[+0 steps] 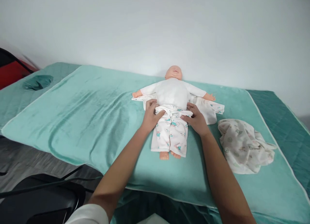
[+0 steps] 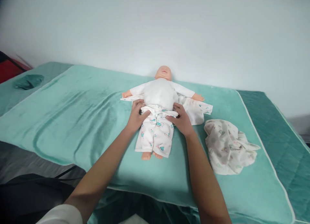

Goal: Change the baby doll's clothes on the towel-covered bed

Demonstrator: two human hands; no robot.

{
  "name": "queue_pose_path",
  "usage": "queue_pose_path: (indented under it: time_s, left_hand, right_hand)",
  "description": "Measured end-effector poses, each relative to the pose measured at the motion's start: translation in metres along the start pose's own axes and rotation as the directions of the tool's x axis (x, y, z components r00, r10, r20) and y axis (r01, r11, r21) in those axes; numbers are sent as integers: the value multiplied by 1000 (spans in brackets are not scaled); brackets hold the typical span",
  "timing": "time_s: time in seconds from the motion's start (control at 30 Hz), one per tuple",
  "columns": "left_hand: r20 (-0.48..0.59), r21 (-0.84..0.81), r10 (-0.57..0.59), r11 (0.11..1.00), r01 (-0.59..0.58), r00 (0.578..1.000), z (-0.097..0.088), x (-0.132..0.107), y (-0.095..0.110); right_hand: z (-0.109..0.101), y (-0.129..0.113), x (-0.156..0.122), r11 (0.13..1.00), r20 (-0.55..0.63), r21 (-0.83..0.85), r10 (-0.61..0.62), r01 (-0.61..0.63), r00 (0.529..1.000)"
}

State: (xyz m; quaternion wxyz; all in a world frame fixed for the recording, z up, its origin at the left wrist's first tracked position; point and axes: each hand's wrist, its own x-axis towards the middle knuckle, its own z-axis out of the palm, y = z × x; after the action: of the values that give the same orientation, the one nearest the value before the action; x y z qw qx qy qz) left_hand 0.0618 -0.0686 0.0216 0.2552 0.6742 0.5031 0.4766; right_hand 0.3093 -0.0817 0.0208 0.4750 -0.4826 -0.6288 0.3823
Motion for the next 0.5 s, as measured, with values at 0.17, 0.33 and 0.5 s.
queue_pose_path:
  time_s: [0.17,0.33,0.5]
  left_hand:
    - [43,-10,7,1000,-7,999,-15,-41,10]
    - [53,-53,5,999,-2,999,-17,-48,9]
    - [50,-41,-12,999,14,999,-15,-43,7]
  right_hand:
    - [5,-3,-2,983,-132,-138,-136,118,982]
    - [9,-13,-7,938,-164,-252,-285,239,944]
    - [6,-17,-24,953,-25,-191,-244,235,969]
